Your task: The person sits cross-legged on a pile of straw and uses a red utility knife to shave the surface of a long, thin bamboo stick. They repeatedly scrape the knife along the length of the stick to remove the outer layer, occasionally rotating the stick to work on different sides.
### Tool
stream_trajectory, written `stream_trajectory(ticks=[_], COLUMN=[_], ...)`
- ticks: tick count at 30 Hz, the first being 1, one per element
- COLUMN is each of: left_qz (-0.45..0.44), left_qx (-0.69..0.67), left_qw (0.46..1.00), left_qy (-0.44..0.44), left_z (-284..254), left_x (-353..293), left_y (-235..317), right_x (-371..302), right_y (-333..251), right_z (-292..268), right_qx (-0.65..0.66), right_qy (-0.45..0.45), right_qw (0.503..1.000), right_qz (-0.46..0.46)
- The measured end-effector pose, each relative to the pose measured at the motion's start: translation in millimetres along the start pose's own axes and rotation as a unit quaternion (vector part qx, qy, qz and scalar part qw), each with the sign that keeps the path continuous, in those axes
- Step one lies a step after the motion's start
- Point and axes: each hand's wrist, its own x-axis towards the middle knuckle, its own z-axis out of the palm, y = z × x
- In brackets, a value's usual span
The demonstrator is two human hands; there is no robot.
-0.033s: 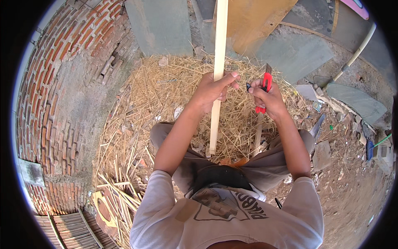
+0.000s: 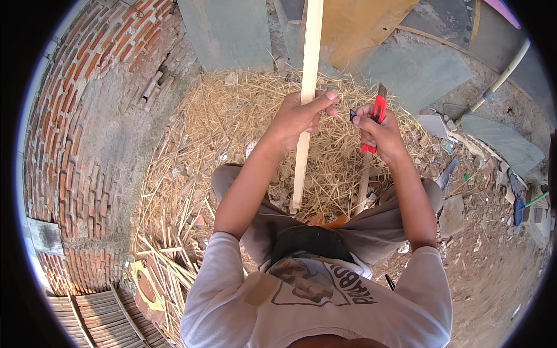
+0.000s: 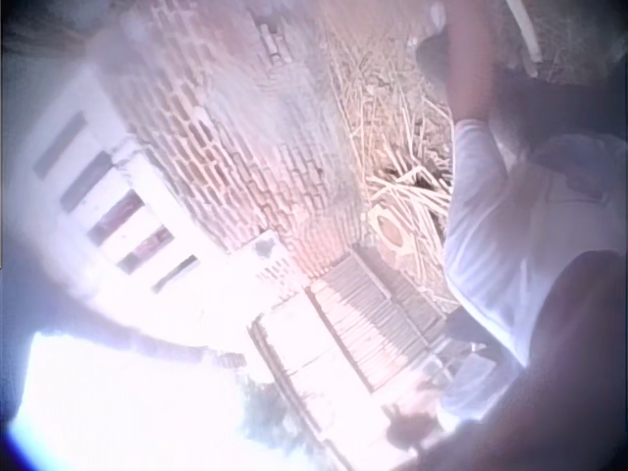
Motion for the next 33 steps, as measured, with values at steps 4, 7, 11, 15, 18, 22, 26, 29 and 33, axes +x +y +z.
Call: stream_trajectory(ticks=[4,7,11,15,18,22,26,29,33], left_qz=[0.018,0.026,0.02,0.025,0.023,0.018,-0.007,-0.027,-0.055], left_qx=[0.079,0.123,0.162,0.206,0.274,0.264,0.16,0.151,0.029], left_qw=[0.997,0.992,0.986,0.978,0.961,0.964,0.985,0.987,0.998], left_qy=[0.007,-0.002,-0.018,-0.037,-0.04,-0.025,-0.067,-0.054,-0.017], left_z=[-6.0,-8.6,1.5,14.1,15.7,6.6,-1.3,-17.2,-23.7], left_x=[-6.2,-12.1,-20.9,-21.3,-20.2,-12.8,-4.2,8.3,14.8], left_y=[15.0,17.5,15.9,23.7,31.7,17.6,-15.2,-40.5,-56.6], right_x=[-8.3,-7.2,-11.0,-3.1,-0.6,-7.4,-4.7,0.4,9.3], right_y=[-0.2,8.8,7.2,11.0,14.9,11.0,26.3,31.4,37.4], right_z=[1.4,-1.1,5.0,9.0,10.1,12.1,8.8,14.4,17.3], right_qx=[-0.094,-0.143,-0.172,-0.157,-0.146,-0.162,-0.189,-0.204,-0.103], right_qy=[0.052,0.042,0.032,0.012,0.004,-0.023,-0.036,-0.042,0.01], right_qw=[0.992,0.982,0.975,0.973,0.975,0.979,0.974,0.973,0.994], right_qz=[-0.062,-0.118,-0.137,-0.166,-0.167,-0.124,-0.116,-0.103,-0.036])
